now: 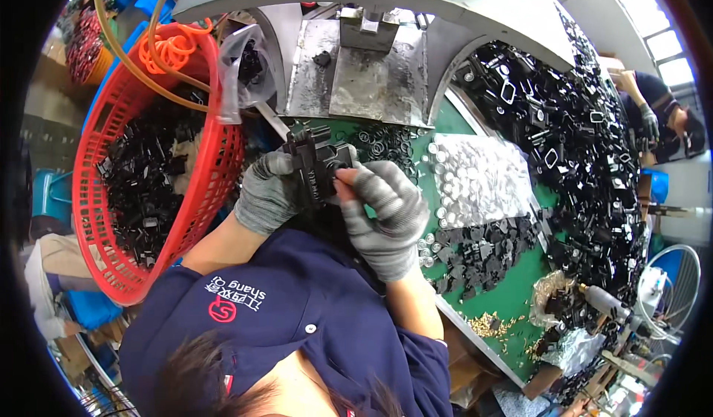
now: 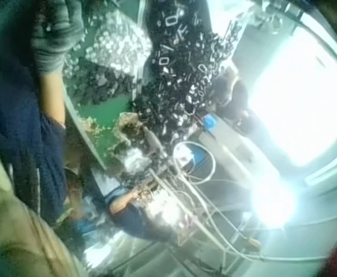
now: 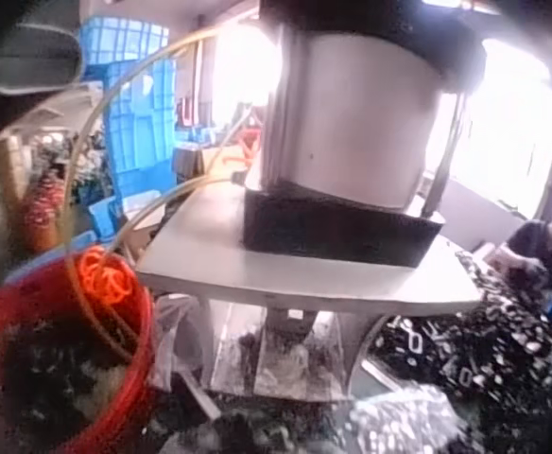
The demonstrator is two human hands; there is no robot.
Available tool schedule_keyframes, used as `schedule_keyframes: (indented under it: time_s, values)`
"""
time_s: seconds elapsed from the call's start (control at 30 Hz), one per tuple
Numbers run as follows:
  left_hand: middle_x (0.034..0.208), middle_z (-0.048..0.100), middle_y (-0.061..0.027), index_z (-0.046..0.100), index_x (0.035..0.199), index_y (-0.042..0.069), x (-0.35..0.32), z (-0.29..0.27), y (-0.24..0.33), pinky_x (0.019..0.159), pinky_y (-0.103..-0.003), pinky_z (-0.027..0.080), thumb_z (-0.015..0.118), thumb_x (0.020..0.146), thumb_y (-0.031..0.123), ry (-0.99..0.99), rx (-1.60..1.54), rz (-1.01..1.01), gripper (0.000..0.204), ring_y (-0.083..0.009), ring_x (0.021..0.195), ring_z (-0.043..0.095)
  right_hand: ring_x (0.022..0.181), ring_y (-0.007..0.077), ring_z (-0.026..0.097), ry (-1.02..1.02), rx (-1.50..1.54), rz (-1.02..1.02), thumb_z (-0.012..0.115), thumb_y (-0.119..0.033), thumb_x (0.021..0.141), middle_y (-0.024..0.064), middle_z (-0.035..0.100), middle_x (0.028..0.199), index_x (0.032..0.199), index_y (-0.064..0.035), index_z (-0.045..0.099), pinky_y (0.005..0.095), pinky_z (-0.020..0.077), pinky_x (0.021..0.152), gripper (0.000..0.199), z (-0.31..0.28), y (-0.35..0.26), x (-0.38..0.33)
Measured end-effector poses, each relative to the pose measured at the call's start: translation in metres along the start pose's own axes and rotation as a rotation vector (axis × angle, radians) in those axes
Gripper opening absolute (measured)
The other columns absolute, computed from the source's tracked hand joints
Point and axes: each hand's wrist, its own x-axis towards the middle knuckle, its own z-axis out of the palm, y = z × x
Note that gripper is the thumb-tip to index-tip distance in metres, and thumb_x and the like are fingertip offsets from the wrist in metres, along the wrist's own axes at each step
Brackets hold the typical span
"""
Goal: Manually assembling small black plastic components at a factory workstation.
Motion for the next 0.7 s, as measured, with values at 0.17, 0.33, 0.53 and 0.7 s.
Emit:
schedule_keyframes:
  time_s: [0.17,0.33,0.53,0.7]
  values:
    - [0.137,0.05,-0.0178,0.042,0.139,0.005,-0.009,-0.006,-0.006,0.107,-0.044,0.043,0.062,0.092,0.019,-0.022,0.056,0.195,0.053,-0.0325,0.128,0.049,0.065,0.0192,0.059,-0.161,0.051,0.061,0.073,0.002,0.078,0.0075,0.062,0.077,0.089,-0.0034,0.07,0.029,0.0471,0.06,0.013,0.01,0.004,0.003]
    - [0.138,0.048,-0.0155,0.046,0.135,0.008,-0.001,-0.014,-0.004,0.11,-0.046,0.039,0.053,0.097,0.02,-0.204,0.116,0.183,0.04,-0.0314,0.133,0.043,0.068,0.0151,0.058,-0.234,0.101,0.225,0.074,0.002,0.078,0.0054,0.06,0.074,0.087,-0.0024,0.07,0.0253,0.045,0.063,0.011,0.006,0.008,-0.002]
    - [0.138,0.047,-0.0145,0.051,0.128,0.01,0.007,-0.02,-0.008,0.113,-0.049,0.034,0.047,0.1,0.022,-0.273,0.131,0.179,0.03,-0.0322,0.137,0.038,0.079,0.0056,0.052,-0.142,0.685,0.623,0.086,-0.012,0.071,-0.0015,0.058,0.103,0.121,-0.0044,0.055,0.0204,0.0448,0.072,0.059,0.015,0.023,-0.007]
    - [0.131,0.052,-0.016,0.054,0.12,0.008,0.001,-0.017,-0.018,0.112,-0.05,0.035,0.069,0.087,0.031,-0.181,0.267,0.276,0.043,-0.0348,0.134,0.039,0.087,0.0098,0.058,-0.284,0.796,0.852,0.081,-0.009,0.076,0.0023,0.062,0.099,0.115,-0.0003,0.059,0.0231,0.0486,0.077,0.046,0.011,0.033,-0.006]
